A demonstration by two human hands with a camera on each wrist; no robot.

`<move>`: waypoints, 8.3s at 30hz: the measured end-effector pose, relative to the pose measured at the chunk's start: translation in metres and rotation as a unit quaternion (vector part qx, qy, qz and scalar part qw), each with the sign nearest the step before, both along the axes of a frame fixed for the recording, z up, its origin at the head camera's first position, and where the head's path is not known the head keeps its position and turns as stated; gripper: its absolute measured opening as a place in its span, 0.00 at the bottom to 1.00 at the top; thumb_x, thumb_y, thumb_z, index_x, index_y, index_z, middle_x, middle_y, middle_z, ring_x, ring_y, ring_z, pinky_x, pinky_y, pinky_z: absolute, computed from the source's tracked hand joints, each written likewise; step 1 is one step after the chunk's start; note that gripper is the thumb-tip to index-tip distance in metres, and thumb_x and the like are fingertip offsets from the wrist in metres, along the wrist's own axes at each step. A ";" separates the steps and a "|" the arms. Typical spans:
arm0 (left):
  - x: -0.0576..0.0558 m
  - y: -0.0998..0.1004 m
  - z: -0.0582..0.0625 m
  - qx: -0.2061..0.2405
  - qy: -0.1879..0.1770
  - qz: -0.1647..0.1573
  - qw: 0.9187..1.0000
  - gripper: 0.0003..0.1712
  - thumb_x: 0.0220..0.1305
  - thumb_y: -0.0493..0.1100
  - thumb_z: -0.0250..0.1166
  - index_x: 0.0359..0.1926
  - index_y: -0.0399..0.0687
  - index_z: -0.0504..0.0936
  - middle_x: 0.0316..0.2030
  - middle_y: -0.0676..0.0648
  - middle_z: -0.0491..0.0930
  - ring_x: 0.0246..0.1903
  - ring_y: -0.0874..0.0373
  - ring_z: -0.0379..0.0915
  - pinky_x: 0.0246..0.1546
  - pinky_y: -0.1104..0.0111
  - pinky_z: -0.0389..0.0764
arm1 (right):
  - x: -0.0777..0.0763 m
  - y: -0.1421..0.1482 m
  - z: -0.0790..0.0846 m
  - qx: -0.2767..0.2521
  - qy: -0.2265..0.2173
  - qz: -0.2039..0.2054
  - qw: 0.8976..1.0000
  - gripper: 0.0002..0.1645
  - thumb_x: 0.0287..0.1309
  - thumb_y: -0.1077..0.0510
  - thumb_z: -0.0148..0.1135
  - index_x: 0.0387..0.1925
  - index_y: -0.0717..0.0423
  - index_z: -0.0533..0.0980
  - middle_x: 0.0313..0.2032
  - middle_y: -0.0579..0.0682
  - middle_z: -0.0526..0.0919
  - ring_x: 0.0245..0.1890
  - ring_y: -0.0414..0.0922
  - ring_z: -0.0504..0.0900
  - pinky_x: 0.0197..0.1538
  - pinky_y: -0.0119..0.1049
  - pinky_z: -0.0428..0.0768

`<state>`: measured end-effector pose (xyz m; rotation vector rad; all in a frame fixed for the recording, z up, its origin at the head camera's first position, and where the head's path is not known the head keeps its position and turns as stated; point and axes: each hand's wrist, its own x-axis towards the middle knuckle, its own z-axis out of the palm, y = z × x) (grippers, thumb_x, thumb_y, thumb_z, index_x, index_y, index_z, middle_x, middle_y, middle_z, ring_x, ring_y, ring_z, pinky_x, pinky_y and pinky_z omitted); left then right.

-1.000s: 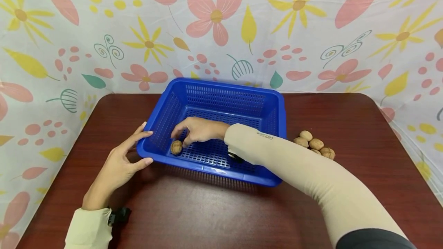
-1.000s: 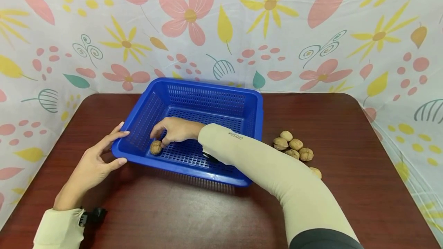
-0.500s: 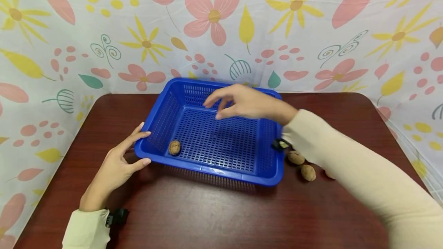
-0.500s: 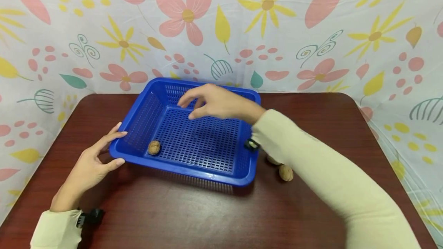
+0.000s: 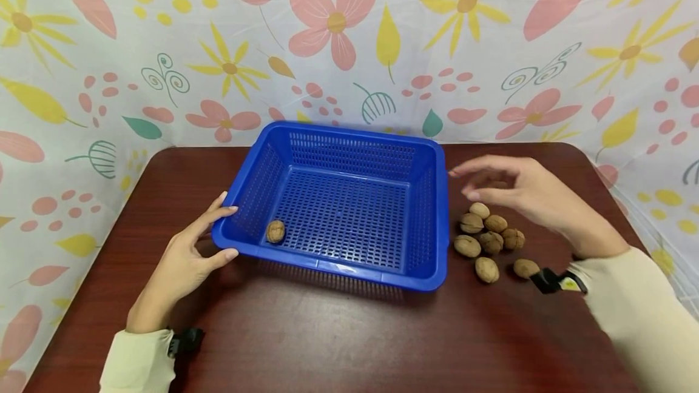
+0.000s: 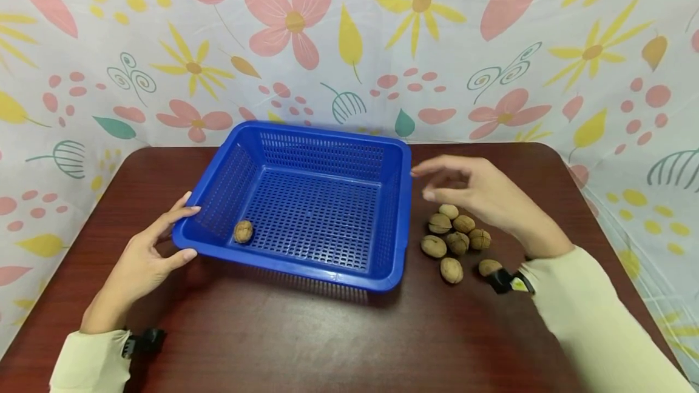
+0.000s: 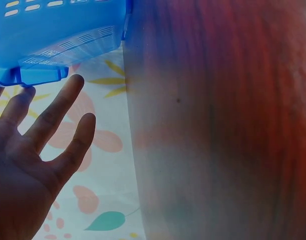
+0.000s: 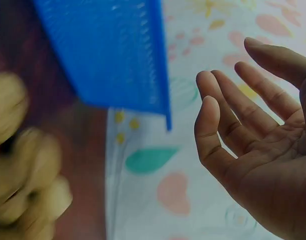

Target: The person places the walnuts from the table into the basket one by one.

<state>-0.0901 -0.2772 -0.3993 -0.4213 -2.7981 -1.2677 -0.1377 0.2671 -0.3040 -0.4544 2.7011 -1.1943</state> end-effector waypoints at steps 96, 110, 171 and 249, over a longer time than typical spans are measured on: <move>-0.001 -0.001 -0.004 0.016 0.012 0.002 1.000 0.39 0.65 0.37 0.75 0.74 0.56 0.73 0.83 0.50 0.56 0.64 0.78 0.66 0.54 0.89 0.70 | -0.014 -0.075 0.010 -0.203 -0.110 0.070 0.970 0.19 0.63 0.64 0.72 0.56 0.60 0.84 0.49 0.52 0.90 0.45 0.48 0.90 0.50 0.39 0.87; -0.001 -0.001 -0.001 0.014 0.000 0.004 1.000 0.39 0.66 0.39 0.74 0.75 0.58 0.72 0.83 0.52 0.55 0.64 0.40 0.72 0.53 0.89 0.71 | -0.072 -0.189 0.005 -0.251 -0.161 0.137 0.944 0.20 0.63 0.68 0.68 0.56 0.60 0.84 0.48 0.55 0.89 0.40 0.48 0.87 0.39 0.36 0.83; -0.002 0.001 -0.003 0.021 -0.007 0.005 1.000 0.39 0.66 0.39 0.74 0.75 0.59 0.72 0.83 0.54 0.55 0.63 0.42 0.72 0.52 0.88 0.72 | -0.107 -0.271 -0.067 -0.068 -0.193 0.157 0.966 0.23 0.67 0.69 0.64 0.63 0.57 0.81 0.64 0.56 0.82 0.42 0.55 0.89 0.42 0.43 0.82; -0.003 -0.002 -0.008 0.021 0.004 0.008 1.000 0.40 0.65 0.37 0.75 0.75 0.57 0.72 0.83 0.54 0.55 0.63 0.48 0.74 0.54 0.88 0.72 | 0.056 0.089 -0.106 -0.238 -0.108 -0.162 0.952 0.17 0.67 0.68 0.66 0.55 0.54 0.82 0.36 0.43 0.93 0.31 0.39 0.90 0.33 0.32 0.85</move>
